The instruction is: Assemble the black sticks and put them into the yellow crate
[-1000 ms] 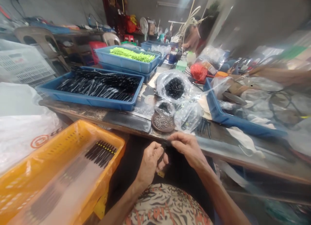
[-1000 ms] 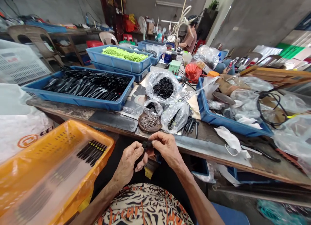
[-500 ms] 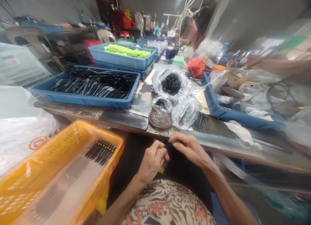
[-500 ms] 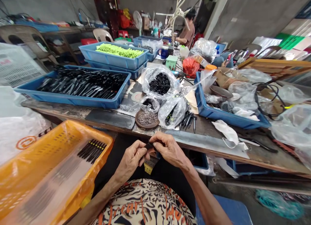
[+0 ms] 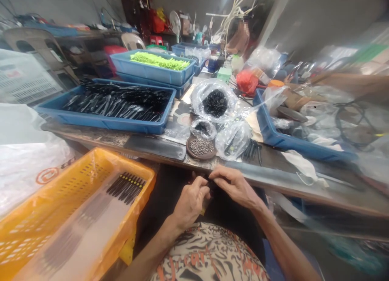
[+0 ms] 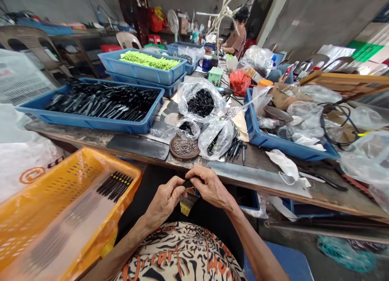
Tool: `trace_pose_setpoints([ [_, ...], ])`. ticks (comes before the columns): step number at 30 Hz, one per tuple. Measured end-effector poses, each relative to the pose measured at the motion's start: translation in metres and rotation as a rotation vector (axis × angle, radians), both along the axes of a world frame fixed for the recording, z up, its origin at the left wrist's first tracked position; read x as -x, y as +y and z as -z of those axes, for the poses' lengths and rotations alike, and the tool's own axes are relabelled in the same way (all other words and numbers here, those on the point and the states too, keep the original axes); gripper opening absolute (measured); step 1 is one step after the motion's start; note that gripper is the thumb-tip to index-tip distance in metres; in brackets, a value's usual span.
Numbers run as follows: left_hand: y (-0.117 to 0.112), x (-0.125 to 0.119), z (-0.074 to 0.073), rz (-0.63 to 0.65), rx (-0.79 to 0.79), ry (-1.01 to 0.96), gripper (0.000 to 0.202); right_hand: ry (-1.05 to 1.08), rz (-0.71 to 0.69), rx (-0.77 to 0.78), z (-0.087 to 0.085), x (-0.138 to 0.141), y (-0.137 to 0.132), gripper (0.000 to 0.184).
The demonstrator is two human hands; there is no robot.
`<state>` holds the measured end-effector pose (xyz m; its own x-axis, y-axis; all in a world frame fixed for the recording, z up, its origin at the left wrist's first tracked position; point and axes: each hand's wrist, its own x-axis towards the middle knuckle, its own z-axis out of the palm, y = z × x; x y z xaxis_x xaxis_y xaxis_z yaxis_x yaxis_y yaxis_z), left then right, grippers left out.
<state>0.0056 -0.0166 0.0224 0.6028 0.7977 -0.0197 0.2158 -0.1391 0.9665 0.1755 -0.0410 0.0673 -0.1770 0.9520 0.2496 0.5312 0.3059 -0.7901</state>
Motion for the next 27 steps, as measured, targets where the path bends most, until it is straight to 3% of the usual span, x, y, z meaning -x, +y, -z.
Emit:
trace_pose_setpoints([
  [10,-0.001,-0.006,-0.01,-0.002,0.359,-0.272,0.017,0.288,0.287,-0.038,0.015,0.015,-0.011,0.011],
  [27,-0.001,-0.008,-0.002,-0.028,0.391,-0.282,0.018,0.199,0.391,-0.089,0.031,0.024,-0.016,0.012],
])
